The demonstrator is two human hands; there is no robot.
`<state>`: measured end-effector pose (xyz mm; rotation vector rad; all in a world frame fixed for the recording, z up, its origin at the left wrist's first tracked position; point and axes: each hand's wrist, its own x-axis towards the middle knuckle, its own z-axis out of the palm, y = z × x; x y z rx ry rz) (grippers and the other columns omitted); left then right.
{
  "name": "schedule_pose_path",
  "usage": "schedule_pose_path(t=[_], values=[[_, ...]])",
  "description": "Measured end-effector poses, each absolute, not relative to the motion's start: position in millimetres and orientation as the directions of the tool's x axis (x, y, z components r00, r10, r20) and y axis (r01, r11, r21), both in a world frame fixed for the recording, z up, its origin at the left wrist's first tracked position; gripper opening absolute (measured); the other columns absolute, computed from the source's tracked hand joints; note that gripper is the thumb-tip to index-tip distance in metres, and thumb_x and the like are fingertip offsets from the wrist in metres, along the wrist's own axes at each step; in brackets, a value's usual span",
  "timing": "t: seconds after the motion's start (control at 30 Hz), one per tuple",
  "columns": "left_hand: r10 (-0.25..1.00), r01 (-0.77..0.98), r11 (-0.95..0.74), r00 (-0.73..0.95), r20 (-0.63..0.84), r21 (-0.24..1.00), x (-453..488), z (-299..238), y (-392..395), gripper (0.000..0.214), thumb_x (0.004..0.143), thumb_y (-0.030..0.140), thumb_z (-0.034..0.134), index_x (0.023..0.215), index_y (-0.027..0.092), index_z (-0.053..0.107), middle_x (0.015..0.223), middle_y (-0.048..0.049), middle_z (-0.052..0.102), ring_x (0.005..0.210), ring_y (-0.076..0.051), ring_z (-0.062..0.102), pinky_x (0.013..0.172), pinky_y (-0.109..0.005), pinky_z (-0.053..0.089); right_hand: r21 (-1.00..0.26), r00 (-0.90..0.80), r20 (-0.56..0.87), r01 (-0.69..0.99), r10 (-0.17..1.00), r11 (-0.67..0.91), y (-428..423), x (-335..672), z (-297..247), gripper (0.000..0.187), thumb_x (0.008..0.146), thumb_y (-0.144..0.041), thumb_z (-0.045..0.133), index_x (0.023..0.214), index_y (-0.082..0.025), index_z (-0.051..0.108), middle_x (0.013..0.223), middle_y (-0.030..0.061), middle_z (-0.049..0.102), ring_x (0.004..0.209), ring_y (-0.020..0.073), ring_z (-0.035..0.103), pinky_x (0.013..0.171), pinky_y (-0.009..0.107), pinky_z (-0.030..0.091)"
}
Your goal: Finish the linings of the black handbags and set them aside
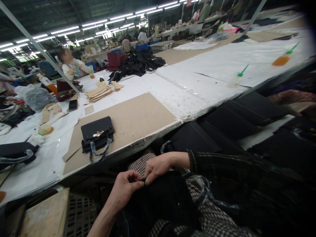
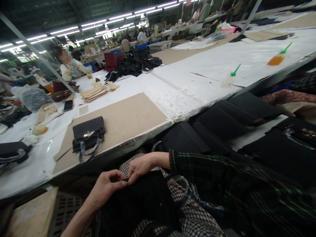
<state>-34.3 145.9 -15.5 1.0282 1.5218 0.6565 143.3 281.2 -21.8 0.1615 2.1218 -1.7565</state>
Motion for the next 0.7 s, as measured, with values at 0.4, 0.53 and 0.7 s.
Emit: schedule_pose_path(t=[0.4,0.53,0.7], values=[[0.812,0.180,0.536,0.157,-0.562,0.825,-66,-7,133,0.035,0.070,0.018,0.076,0.102,0.013,0.066,0.090,-0.0039,0.070,0.079,-0.017,0.061,0.068,-0.025,0.044,-0.870,-0.964,-0.267,0.239,-0.005,0.431,300,167,11,0.018,0.085,-0.022,0.054,0.071,-0.012,0.059,0.059,-0.0053,0.044,0.055,0.0074,0.040,0.053,0.020,0.033],[0.794,0.121,0.555,0.219,-0.567,0.823,-60,-12,135,0.029,0.073,0.018,0.073,0.101,0.012,0.068,0.091,-0.0044,0.071,0.078,-0.017,0.061,0.070,-0.026,0.044,-0.858,-0.954,-0.298,0.280,0.026,0.430,308,182,-4,0.016,0.083,-0.021,0.056,0.080,-0.011,0.067,0.062,-0.0035,0.052,0.059,0.0095,0.046,0.057,0.020,0.037],[0.766,0.100,0.575,0.282,-0.577,0.812,-53,-15,145,0.032,0.076,0.021,0.072,0.107,0.013,0.067,0.092,-0.0041,0.071,0.087,-0.021,0.064,0.078,-0.029,0.047,-0.938,-0.960,-0.279,0.276,0.018,0.207,307,182,-30,0.045,0.078,-0.011,0.056,0.123,-0.012,0.063,0.111,0.0050,0.067,0.095,0.0174,0.060,0.084,0.024,0.046]])
